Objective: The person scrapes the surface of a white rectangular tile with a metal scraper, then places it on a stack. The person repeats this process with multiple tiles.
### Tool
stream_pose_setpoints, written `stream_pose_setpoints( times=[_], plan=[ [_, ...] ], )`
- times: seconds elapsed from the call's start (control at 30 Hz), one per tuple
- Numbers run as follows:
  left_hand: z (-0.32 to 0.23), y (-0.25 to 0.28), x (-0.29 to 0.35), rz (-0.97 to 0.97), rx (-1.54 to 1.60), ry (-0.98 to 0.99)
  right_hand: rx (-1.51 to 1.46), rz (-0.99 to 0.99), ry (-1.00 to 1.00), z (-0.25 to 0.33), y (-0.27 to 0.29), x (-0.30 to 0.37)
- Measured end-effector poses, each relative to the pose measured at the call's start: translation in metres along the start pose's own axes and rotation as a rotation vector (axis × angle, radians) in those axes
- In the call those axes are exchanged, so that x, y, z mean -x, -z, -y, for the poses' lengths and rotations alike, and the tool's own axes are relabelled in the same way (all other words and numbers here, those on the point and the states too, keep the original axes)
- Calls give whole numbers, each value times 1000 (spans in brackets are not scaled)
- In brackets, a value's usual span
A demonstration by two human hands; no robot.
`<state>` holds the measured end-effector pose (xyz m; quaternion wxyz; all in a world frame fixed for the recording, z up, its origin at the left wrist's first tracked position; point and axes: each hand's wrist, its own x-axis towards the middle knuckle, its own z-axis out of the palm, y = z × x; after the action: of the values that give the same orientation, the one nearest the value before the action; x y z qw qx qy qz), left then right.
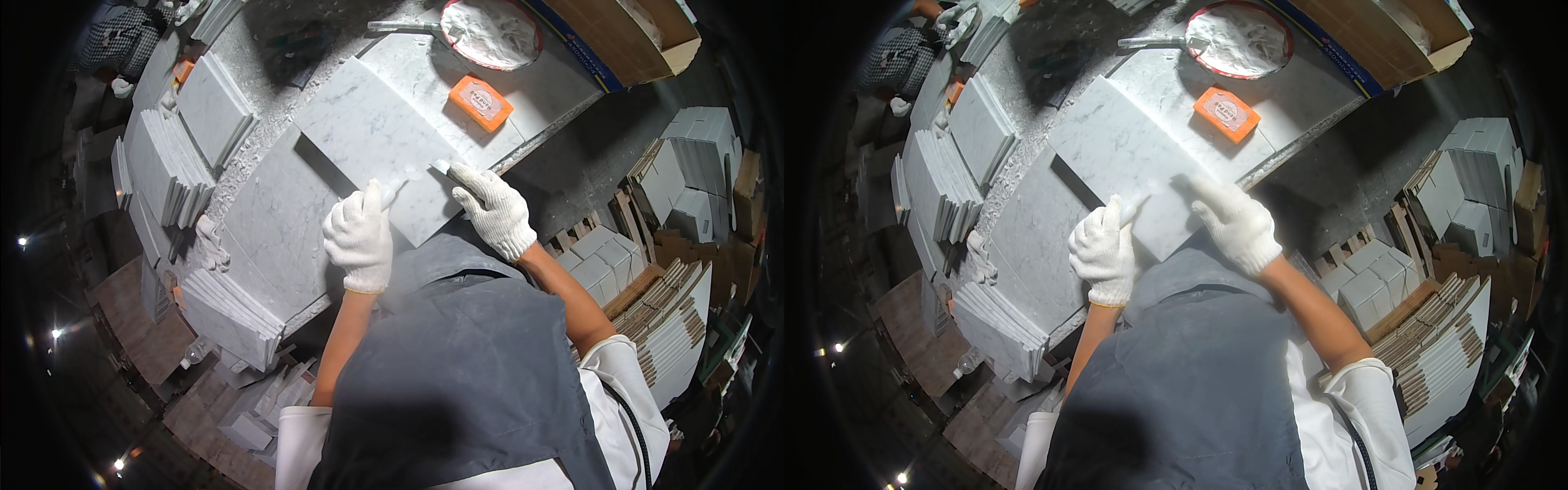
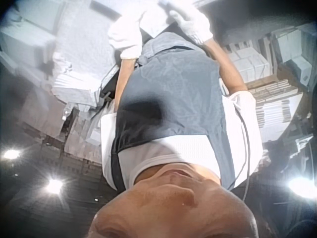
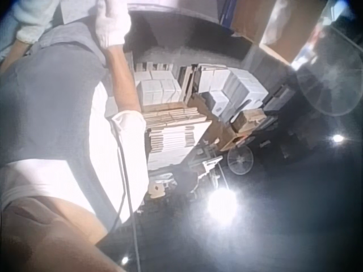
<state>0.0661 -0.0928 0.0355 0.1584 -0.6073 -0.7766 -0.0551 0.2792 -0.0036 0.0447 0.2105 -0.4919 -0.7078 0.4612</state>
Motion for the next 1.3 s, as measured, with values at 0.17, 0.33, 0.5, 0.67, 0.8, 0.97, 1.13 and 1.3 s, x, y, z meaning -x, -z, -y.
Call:
stream_pose_setpoints(
  times=[0.17,0.33,0.5,0.67,0.8,0.97,1.13,1.3],
  plan=[
    [1,0,0,-2,19,-23,-20,-31,37,0,-1,-1],
    [0,2,2,13,11,-12,-27,-28,33,2,0,-1],
    [-1,2,1,-58,-2,-36,-11,-1,22,1,1,0],
    [-1,1,0,-55,-9,-35,15,-24,76,-5,-3,-1],
    [-1,1,0,-64,-15,-27,26,-34,69,-10,-6,-1],
    [0,3,2,48,74,5,16,-25,53,-5,-2,0],
    [0,1,6,9,68,7,-21,3,-11,6,3,-1],
    [0,-3,4,-59,27,-3,-33,-20,22,8,4,-1]
  ],
)
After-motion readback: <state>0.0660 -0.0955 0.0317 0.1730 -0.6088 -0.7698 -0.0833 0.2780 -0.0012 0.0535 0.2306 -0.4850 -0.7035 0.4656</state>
